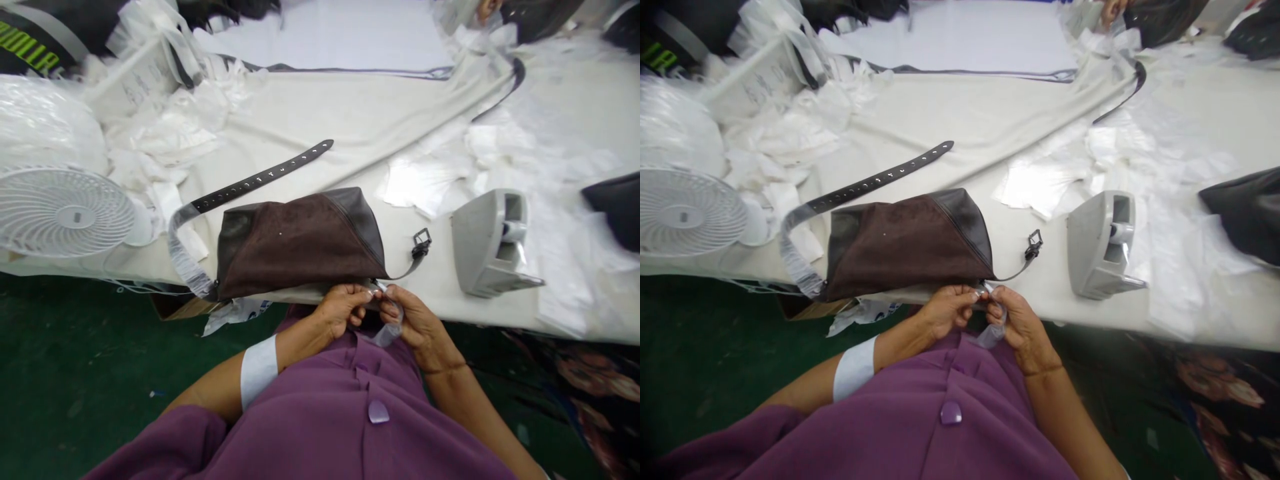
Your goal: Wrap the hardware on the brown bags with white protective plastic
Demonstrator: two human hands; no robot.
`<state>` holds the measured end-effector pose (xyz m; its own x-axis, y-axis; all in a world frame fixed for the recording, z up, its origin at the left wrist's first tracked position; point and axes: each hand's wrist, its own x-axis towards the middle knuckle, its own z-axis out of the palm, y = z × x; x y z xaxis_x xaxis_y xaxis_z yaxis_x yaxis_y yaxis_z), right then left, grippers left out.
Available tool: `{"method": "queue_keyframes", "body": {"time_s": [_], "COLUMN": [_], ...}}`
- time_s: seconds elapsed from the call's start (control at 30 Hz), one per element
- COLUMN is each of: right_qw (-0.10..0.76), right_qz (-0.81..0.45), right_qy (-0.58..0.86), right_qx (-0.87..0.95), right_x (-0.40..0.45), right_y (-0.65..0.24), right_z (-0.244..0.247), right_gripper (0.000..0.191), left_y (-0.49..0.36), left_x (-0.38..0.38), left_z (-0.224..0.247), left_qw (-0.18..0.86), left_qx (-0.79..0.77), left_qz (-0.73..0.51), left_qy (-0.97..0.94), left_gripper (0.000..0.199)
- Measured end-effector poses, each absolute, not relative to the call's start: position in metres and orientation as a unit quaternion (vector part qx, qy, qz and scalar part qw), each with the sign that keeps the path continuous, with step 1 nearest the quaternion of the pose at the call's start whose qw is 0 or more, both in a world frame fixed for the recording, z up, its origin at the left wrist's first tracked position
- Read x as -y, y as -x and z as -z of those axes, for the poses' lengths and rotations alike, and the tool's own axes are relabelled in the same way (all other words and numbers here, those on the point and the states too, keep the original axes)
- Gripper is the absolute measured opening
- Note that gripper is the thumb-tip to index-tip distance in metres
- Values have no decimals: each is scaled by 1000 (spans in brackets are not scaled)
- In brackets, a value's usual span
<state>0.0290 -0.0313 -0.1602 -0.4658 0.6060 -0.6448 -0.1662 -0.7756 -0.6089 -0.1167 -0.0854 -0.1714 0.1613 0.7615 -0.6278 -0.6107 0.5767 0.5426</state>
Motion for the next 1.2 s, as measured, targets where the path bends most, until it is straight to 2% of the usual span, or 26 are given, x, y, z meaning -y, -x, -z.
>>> {"method": "queue_keyframes", "body": {"time_s": [0.27,0.47,0.57,0.77,0.87,0.97,1.1,1.2], "right_qw": [185,324,326,294,286,286,312,326], "right_qz": [-786,-739,-645,-315,-234,-205,-233,-262], "right_qy": [491,500,542,505,459,443,465,481], "right_qx": [327,314,429,748,808,825,795,771], "right_x": [35,43,43,43,46,49,52,54], "right_y": [-28,-17,-19,-31,-32,-32,-34,-36], "right_z": [160,170,175,168,165,167,175,179], "right_gripper": [23,23,20,18,21,24,19,14], "left_y": [115,118,115,108,104,98,98,105], "left_x": [85,83,85,81,77,74,80,84], "left_z": [164,166,163,149,145,147,155,160], "left_qw": [669,643,651,663,670,664,617,466], "left_qx": [-567,-596,-586,-561,-551,-550,-581,-611], "left_qz": [-453,-442,-446,-472,-476,-482,-444,-378], "left_qy": [-160,-186,-182,-153,-142,-154,-290,-516], "left_gripper": [16,14,15,18,21,22,31,29]}}
